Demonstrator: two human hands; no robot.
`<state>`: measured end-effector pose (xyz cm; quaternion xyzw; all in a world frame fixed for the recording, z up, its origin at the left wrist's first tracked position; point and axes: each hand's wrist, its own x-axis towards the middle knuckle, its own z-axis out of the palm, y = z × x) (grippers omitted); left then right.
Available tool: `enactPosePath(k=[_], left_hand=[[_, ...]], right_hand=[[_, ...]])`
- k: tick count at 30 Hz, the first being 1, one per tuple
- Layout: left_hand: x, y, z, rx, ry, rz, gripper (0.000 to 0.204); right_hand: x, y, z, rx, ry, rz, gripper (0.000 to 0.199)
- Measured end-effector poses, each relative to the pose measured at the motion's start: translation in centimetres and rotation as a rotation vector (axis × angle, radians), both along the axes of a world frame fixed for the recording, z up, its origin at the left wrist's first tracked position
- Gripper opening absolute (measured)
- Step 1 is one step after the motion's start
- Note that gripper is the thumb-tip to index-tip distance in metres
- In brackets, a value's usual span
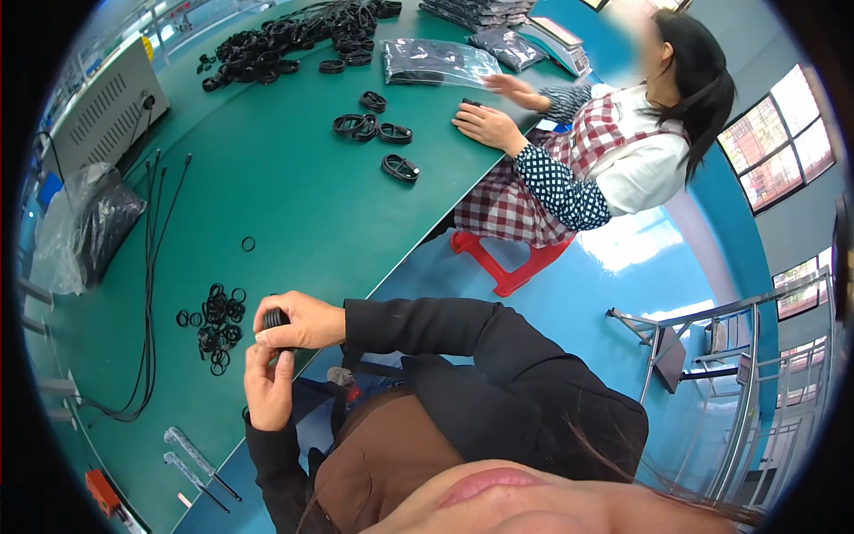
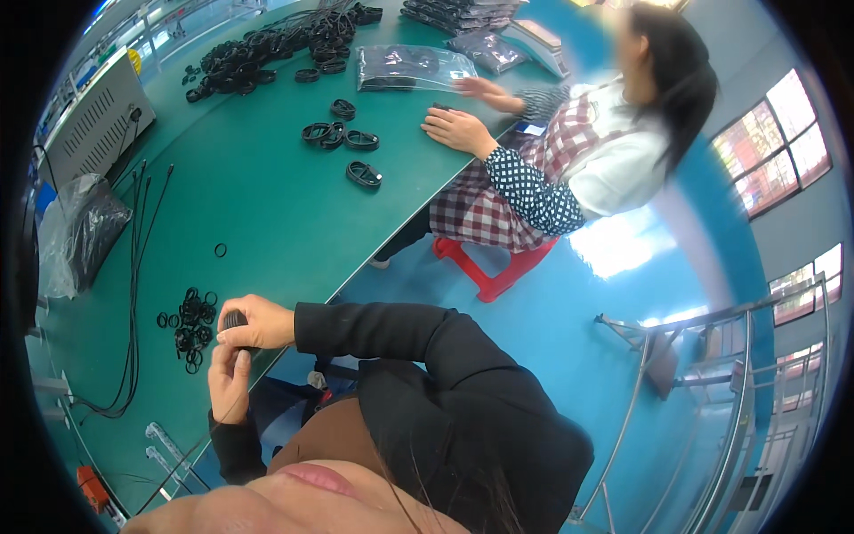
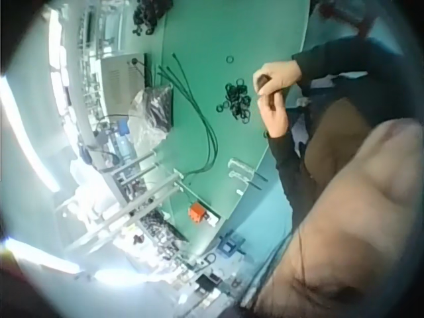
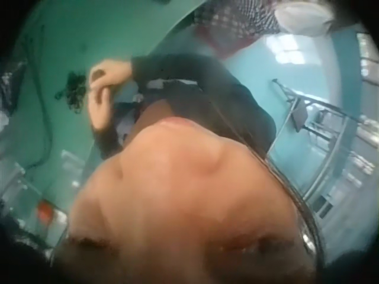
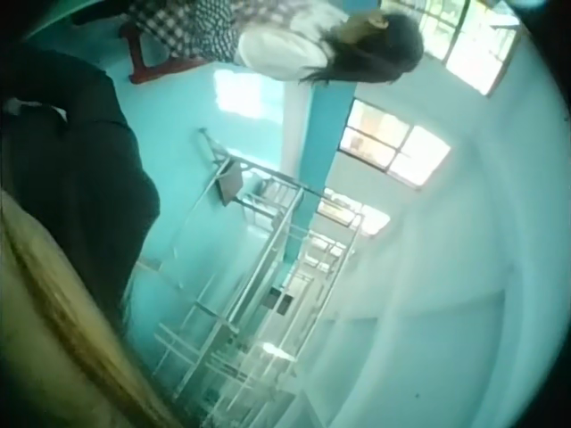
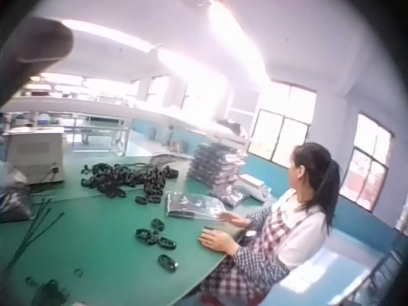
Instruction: The person winds cables into coils by hand and secures each bundle with a rubber band.
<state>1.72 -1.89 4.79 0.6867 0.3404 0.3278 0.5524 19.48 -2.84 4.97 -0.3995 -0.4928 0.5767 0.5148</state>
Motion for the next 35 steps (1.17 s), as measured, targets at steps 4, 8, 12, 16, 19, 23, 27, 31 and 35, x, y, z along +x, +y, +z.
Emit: enactPosePath(k=[4, 8, 12, 16, 19, 23, 27, 31, 35], left_hand=[[-0.2, 0.6, -0.7, -0.312, -0.189, -0.214, 0.031], [-0.4, 1.1, -1.2, -0.38, -0.268, -0.307, 0.033], [-0.5, 0.6, -1.3, -0.379, -0.224, -0.304, 0.032], [-0.7, 0.8, -1.5, -0.331, -0.19, -0.403, 0.032], [-0.2, -0.1, -1.6, -0.44, -0.21, -0.256, 0.033], [0.6, -0.4, -1.5, -0.412, -0.225, -0.248, 0.033], [1.4, 0.1, -0.7, -0.373, -0.19, -0.329, 0.029], [0.9, 0.4, -1.3, -0.479, -0.173, -0.237, 0.02], [1.0, 0.4, -0.2, -0.56, -0.244, -0.213, 0.021]], right_hand=[[-1.1, -0.3, 0.7, 0.025, -0.083, 0.038, 0.026], [-1.4, -0.3, 0.9, 0.098, -0.062, -0.019, 0.026], [-1.3, -0.4, 0.9, -0.059, -0.032, 0.076, 0.028], [-0.8, -1.1, 0.5, -0.055, -0.097, 0.078, 0.031], [-0.8, -1.2, 0.4, 0.09, -0.2, 0.036, 0.034], [-0.3, -1.2, 0.7, 0.005, -0.174, 0.069, 0.034], [0.5, -1.2, 0.9, -0.1, -0.132, 0.113, 0.036], [1.9, 0.3, -1.3, -0.062, 0.217, 0.299, 0.074], [1.3, 0.8, -1.8, -0.287, 0.426, 0.201, 0.08]])
